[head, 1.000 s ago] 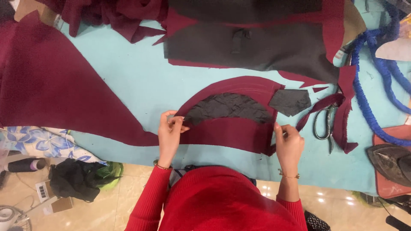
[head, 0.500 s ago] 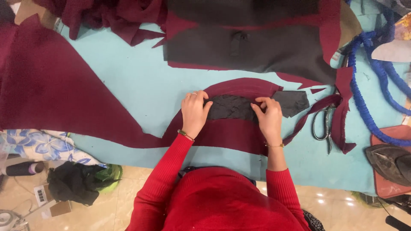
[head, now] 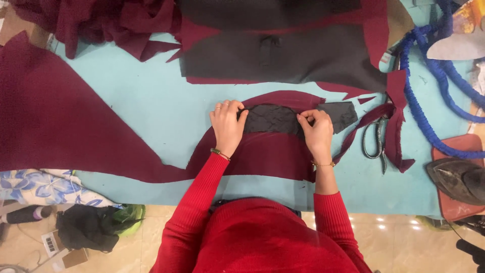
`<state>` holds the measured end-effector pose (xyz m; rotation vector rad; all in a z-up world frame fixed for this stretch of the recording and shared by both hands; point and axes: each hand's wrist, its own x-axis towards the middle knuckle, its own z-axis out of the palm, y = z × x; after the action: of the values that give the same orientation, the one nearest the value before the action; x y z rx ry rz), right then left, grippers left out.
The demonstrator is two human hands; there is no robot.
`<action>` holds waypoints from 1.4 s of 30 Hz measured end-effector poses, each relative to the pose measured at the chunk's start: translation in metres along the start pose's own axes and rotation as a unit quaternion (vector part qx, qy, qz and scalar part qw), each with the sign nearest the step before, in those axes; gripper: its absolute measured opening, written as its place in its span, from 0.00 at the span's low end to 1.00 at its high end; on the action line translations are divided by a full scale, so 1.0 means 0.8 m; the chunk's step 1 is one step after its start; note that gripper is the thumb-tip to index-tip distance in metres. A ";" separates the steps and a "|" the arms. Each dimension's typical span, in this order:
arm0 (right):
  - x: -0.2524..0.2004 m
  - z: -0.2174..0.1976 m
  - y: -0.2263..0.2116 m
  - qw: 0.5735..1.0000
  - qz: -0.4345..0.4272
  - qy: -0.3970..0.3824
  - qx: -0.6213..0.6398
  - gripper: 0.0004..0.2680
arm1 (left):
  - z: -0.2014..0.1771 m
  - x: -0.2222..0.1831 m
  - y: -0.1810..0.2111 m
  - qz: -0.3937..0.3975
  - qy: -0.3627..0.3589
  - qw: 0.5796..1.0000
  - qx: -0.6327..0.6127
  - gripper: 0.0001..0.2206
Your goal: Ironing and pressing various fabric pieces on a work table in a garment factory environment.
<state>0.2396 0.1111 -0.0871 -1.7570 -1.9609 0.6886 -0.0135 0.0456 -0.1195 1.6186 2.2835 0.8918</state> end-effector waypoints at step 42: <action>-0.059 -0.016 0.049 0.987 -0.068 0.146 -0.022 0.10 | -0.064 -0.077 -0.052 -0.093 0.099 0.991 0.019 0.08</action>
<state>0.2841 0.0686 -0.1001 -1.6250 -1.8820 0.3227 -0.0477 -0.0373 -0.1135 1.3567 2.5492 1.0079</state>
